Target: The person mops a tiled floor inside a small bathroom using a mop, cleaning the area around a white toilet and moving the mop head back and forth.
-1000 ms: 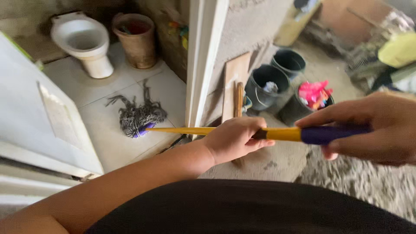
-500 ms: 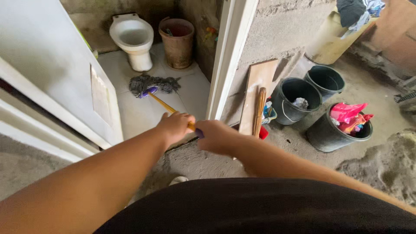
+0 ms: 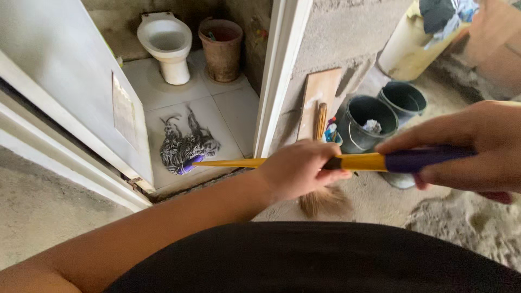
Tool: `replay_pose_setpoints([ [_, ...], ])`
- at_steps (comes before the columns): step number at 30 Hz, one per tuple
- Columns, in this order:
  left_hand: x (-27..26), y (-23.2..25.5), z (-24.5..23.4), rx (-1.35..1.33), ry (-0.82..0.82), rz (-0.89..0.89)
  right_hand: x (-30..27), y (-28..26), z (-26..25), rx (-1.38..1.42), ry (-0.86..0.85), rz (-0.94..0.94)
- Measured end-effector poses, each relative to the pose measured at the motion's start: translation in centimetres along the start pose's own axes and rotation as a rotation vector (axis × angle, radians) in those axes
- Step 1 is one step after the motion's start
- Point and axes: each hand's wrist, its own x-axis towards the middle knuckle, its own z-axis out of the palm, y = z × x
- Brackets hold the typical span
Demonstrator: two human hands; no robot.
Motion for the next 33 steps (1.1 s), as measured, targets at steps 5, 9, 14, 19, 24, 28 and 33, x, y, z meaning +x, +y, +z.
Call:
replay_pose_setpoints([
  [5, -1.7, -2.5, -0.9, 0.033, -0.068, -0.292, 1.5, -6.0, 1.0, -0.004, 0.111, 0.208],
  [9, -4.7, -7.0, -1.3, 0.338, -0.128, -0.464, 7.7, -8.1, 5.5, 0.15, 0.181, -0.191],
  [14, -8.7, -11.3, -2.0, 0.342, -0.267, -0.847, 17.1, -10.5, 11.4, 0.706, -0.12, -0.161],
  [19, -8.2, -10.8, 1.2, 0.405, -0.373, -0.707, 15.0, -8.3, 13.4, 0.615, -0.16, -0.06],
  [24, -3.8, -5.2, 3.6, -0.008, -0.389, -0.417, 4.2, -3.6, 9.1, 0.47, -0.165, 0.099],
  [28, -0.2, -1.8, 4.3, -0.11, -0.147, -0.002, -2.0, -3.7, 4.6, 0.276, -0.141, 0.311],
  [33, 0.5, -4.3, 4.3, -0.15, -0.088, -0.024, -0.7, -6.9, 2.2, 0.17, -0.057, 0.414],
])
